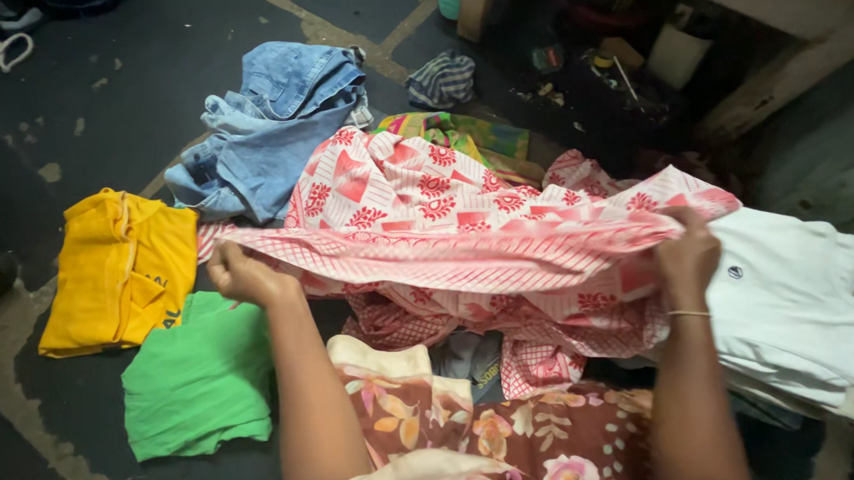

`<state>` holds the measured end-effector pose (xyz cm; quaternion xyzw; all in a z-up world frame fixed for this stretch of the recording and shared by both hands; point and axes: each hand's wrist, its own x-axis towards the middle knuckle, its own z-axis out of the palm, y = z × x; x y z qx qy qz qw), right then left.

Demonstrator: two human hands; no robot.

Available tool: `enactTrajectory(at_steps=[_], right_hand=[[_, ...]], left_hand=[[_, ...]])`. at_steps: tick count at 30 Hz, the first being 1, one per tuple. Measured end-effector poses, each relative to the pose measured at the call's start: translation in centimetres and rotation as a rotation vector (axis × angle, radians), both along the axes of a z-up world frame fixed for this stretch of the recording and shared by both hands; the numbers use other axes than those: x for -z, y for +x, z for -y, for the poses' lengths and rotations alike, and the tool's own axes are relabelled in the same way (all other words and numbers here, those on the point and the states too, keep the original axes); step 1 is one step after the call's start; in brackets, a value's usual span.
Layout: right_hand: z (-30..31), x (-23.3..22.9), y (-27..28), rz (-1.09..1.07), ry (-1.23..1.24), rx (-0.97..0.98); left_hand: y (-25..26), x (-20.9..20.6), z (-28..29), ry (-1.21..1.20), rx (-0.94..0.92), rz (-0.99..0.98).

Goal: The person folds a red and white patterned cloth by aligning the edges and smoothing it out on the floor.

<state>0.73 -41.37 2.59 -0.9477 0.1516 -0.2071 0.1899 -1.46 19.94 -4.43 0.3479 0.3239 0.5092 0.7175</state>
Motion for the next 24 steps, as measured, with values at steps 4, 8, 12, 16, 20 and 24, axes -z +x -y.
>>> enactTrajectory(at_steps=[4, 8, 12, 16, 20, 24], right_hand=[[-7.3, -2.5, -2.1, -0.154, 0.209, -0.113], [-13.0, -4.5, -4.1, -0.136, 0.081, -0.34], [-16.7, -5.0, -5.8, -0.168, 0.164, -0.576], [-15.1, -3.6, -5.4, 0.025, 0.139, -0.56], [-8.4, -2.5, -3.1, 0.233, 0.144, -0.249], [-4.3, -2.8, -3.1, 0.232, 0.254, -0.083]], left_hand=[[1.4, 2.3, 4.6, 0.428, 0.311, -0.434], [1.2, 0.0, 20.5, 0.583, 0.943, -0.223], [-3.9, -5.5, 29.3, 1.586, 1.106, -0.342], [-4.2, -6.1, 30.7, 0.467, 1.379, -0.239], [-2.6, -2.8, 29.4, 0.128, 1.271, -0.04], [-1.7, -1.1, 28.1, 0.25, 1.152, -0.021]])
